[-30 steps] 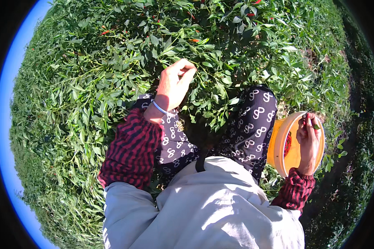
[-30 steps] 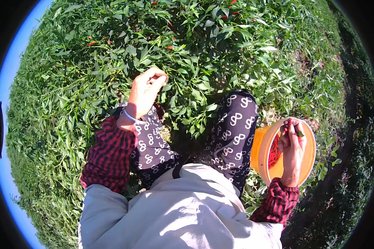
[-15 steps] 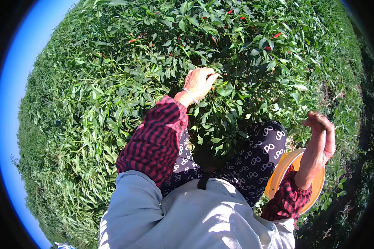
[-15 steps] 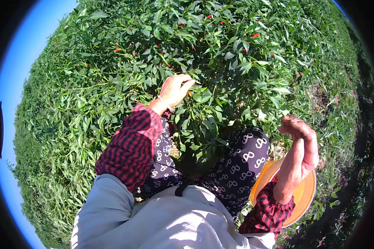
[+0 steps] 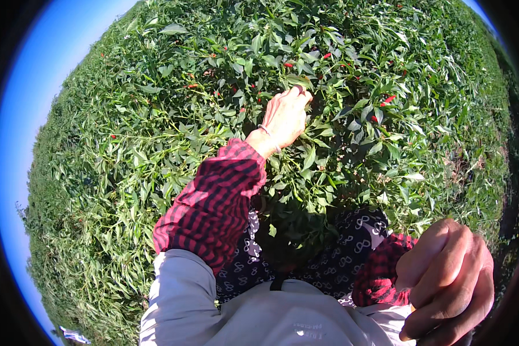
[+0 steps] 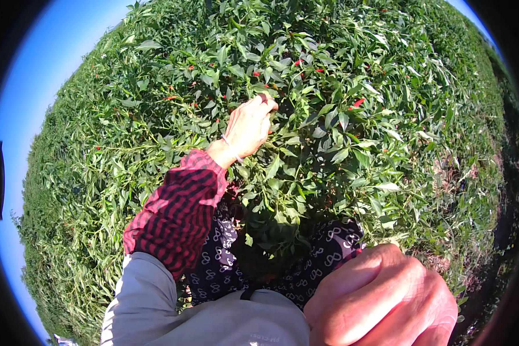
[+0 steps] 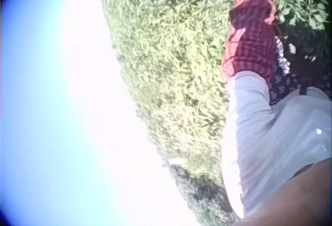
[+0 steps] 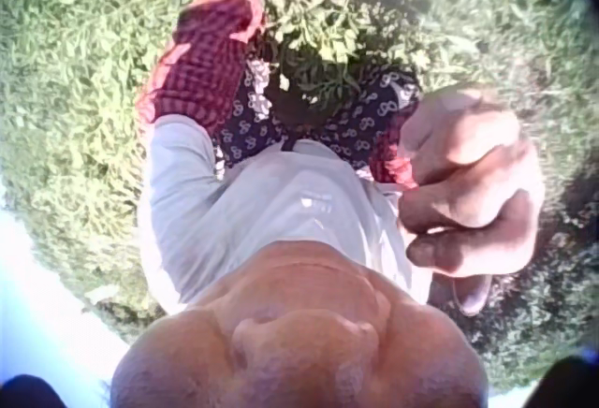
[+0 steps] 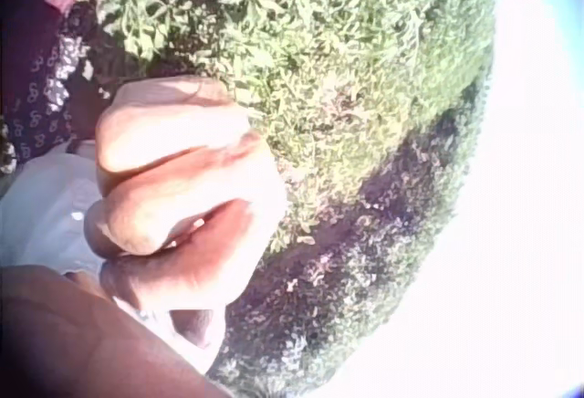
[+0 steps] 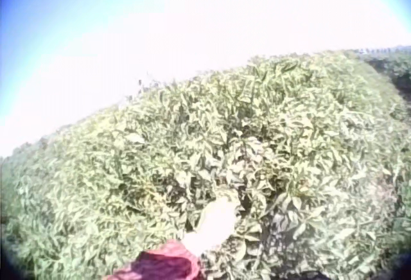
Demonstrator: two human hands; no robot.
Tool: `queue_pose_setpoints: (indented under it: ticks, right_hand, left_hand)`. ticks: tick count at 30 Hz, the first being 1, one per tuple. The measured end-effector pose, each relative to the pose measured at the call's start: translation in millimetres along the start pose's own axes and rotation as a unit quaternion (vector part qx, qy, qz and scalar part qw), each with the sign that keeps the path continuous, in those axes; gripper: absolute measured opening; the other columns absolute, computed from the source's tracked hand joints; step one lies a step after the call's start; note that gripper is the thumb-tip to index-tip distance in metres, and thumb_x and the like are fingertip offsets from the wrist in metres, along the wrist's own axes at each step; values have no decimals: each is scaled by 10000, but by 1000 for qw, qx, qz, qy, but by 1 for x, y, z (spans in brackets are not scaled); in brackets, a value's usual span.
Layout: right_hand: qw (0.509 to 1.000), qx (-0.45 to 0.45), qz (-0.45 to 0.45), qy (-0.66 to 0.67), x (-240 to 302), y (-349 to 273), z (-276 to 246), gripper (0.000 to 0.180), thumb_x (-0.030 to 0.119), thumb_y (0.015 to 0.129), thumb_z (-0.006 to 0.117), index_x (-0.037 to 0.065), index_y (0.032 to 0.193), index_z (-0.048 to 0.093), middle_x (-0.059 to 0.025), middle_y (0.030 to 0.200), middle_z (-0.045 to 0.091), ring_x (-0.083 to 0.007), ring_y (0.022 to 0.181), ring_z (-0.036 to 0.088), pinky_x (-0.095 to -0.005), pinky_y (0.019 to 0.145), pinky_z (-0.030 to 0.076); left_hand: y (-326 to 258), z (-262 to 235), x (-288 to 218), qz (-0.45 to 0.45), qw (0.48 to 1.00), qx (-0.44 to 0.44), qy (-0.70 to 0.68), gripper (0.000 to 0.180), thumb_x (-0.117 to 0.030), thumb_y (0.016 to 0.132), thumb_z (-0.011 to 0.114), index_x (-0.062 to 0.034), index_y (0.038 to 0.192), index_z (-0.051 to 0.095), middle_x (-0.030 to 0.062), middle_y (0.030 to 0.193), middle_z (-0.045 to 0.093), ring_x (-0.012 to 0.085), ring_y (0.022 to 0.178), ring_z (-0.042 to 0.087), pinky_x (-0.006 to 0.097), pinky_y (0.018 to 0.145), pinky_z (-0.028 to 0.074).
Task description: The person picks red peppers from plants by hand and places them into a yellow bucket.
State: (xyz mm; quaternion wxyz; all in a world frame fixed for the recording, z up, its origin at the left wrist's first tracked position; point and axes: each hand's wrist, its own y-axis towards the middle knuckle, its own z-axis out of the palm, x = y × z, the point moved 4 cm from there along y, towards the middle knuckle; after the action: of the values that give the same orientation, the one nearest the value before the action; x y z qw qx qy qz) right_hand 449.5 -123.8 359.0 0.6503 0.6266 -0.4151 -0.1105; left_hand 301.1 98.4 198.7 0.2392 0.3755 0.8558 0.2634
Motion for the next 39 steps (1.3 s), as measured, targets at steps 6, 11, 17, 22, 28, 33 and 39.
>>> queue_pose_setpoints:
  ticks: [6, 11, 17, 22, 28, 33, 39]
  right_hand:
    - [997, 4, 71, 21, 4, -2, 1, 154, 264, 854, 601, 114, 827, 586, -30, 680, 603, -121, 576, 480, -243, 437, 353]
    - [971, -182, 115, -102, -55, -31, -19, 330, 356, 904, 521, 43, 811, 569, -49, 566, 569, -114, 518, 510, -226, 471, 415]
    - [847, -221, 338, -344, -205, -53, -64, 179, 122, 864, 539, -25, 961, 575, -133, 719, 613, -220, 623, 591, -319, 602, 465]
    - [775, -1, 427, -466, -289, -103, -48, 360, 191, 821, 576, -21, 1104, 503, -215, 1025, 560, -352, 1003, 501, -413, 859, 418]
    - [766, 92, 530, -352, -328, -143, 1, 239, 155, 806, 569, -51, 928, 557, -250, 947, 557, -394, 919, 549, -444, 813, 445]
    - [774, 59, 527, -346, -317, -134, -20, 211, 13, 730, 510, -37, 929, 557, -249, 946, 560, -386, 903, 563, -443, 795, 452]
    - [821, -187, 362, -400, -309, -84, -76, 163, 57, 833, 522, -18, 970, 568, -197, 867, 607, -367, 798, 586, -380, 713, 467]
  left_hand:
    - [18, -24, 63, -115, 921, 92, 360, 476, -180, 685, 660, -62, 1111, 483, 144, 1121, 456, 309, 1002, 477, 422, 789, 427]
    - [-37, -68, 117, -286, 856, 204, 379, 568, -388, 690, 700, -40, 1095, 507, 144, 1078, 490, 310, 1029, 476, 428, 827, 422]
    - [-111, -68, 103, -316, 887, 218, 258, 591, -413, 687, 680, -15, 1095, 521, 155, 1076, 511, 314, 1057, 464, 431, 873, 383]
    - [-113, -56, 85, -301, 931, 101, 181, 318, -206, 765, 587, -39, 1036, 567, 152, 1004, 571, 313, 960, 537, 411, 863, 391]
    - [-49, -28, 94, -321, 946, 9, 41, 265, -176, 709, 587, -34, 932, 588, 155, 885, 593, 333, 926, 545, 434, 829, 419]
    - [-78, 11, 136, -318, 939, -128, -14, 265, -62, 691, 647, -55, 952, 598, 211, 967, 560, 356, 875, 541, 389, 777, 442]
    - [-91, 31, 171, -355, 910, -121, -173, 158, -107, 740, 654, -45, 884, 631, 93, 703, 557, 197, 646, 518, 320, 594, 411]
